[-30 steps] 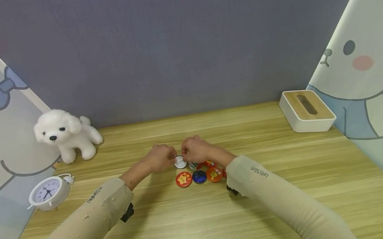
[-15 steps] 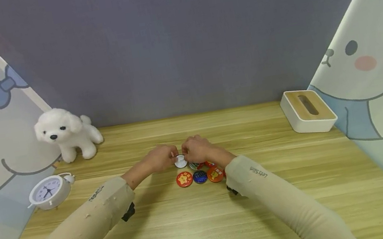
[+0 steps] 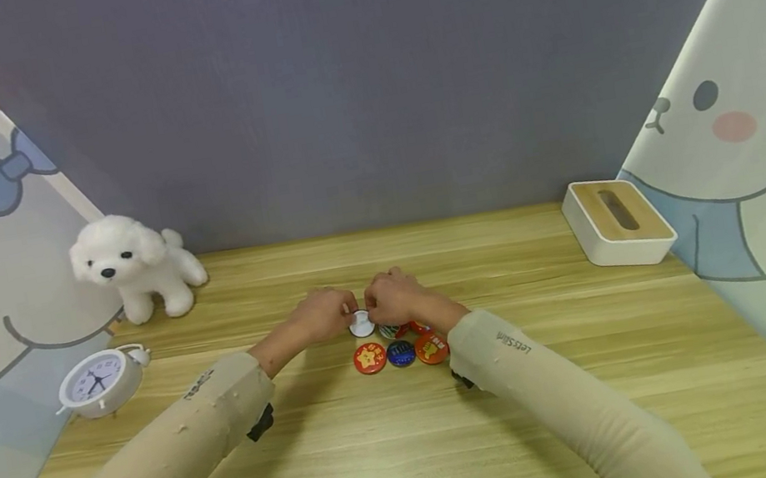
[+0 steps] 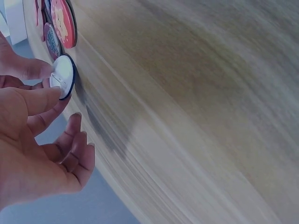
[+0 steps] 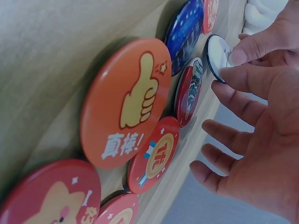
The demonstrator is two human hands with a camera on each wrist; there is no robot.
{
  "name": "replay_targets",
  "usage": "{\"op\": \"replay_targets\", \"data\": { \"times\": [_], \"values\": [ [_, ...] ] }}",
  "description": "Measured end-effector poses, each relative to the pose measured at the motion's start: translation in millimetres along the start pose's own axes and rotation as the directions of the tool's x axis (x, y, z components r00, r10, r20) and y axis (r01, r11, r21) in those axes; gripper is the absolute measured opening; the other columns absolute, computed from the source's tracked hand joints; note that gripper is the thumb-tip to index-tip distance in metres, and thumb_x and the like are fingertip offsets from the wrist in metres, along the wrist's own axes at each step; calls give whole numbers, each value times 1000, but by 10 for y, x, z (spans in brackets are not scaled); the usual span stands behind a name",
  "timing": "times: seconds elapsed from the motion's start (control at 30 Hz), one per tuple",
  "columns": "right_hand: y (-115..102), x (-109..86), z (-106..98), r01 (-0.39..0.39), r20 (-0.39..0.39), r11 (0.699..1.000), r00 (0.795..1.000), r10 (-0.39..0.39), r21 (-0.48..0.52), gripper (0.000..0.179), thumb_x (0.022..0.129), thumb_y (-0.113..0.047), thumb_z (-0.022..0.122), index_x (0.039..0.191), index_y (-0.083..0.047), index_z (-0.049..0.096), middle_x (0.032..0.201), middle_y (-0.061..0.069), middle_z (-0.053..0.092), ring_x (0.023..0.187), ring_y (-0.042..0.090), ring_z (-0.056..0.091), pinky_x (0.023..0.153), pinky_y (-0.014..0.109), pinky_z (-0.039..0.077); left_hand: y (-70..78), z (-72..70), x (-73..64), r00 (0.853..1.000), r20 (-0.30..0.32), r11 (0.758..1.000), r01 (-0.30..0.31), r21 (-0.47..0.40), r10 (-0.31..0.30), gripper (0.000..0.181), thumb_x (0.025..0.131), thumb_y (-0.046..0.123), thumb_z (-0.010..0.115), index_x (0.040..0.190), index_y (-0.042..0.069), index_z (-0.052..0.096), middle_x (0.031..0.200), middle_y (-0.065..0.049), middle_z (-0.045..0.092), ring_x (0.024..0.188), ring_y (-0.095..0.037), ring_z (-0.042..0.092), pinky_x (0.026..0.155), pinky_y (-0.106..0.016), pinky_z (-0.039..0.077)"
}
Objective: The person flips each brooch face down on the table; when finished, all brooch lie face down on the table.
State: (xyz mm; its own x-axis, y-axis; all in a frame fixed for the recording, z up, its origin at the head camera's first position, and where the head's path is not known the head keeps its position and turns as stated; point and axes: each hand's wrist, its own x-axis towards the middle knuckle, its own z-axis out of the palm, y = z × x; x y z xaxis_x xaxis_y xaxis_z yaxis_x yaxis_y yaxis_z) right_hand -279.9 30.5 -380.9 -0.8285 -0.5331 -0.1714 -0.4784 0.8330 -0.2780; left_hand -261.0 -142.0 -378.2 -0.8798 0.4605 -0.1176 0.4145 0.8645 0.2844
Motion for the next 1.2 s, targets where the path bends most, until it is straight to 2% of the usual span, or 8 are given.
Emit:
{"op": "replay_targets", "data": {
  "times": [0.17,0.53,0.77,1.0,1.2],
  "values": [
    [-2,2,-3,-6,4,1000,1000,6,7,19,97,-24,59,80,-19,68,131,4,61,117,30,45,93,48,38,-1,7,-6,1000,5,1000,2,11,-2,18,98,16,64,111,7,72,102,-7,75,107,-32,60,104,-55,37],
    [11,10,-6,-24,25,1000,999,23,18,19,96,-25,59,80,-20,69,119,1,62,120,31,45,98,52,36,17,6,4,1000,14,999,8,32,-8,17,96,17,65,108,10,74,100,-7,74,108,-33,60,109,-57,34],
    [-5,7,13,-51,47,999,998,51,5,17,95,-26,59,85,-19,71,132,3,59,133,33,40,107,56,34,39,0,23,998,50,999,24,31,-26,16,96,16,65,108,11,74,104,-7,74,112,-33,60,110,-57,33],
    [-16,5,24,-49,61,998,997,51,-32,18,94,-23,58,82,-19,70,135,3,58,138,35,38,110,57,34,50,16,67,998,50,999,24,43,-26,15,93,17,68,105,10,75,105,-7,74,109,-32,63,107,-55,36],
    [-22,9,34,-54,64,998,996,57,-41,20,95,-23,57,79,-20,68,140,2,56,142,35,35,111,56,34,49,14,102,997,64,999,29,19,-31,14,94,16,68,103,8,75,103,-7,75,108,-33,65,111,-58,33]
  ]
}}
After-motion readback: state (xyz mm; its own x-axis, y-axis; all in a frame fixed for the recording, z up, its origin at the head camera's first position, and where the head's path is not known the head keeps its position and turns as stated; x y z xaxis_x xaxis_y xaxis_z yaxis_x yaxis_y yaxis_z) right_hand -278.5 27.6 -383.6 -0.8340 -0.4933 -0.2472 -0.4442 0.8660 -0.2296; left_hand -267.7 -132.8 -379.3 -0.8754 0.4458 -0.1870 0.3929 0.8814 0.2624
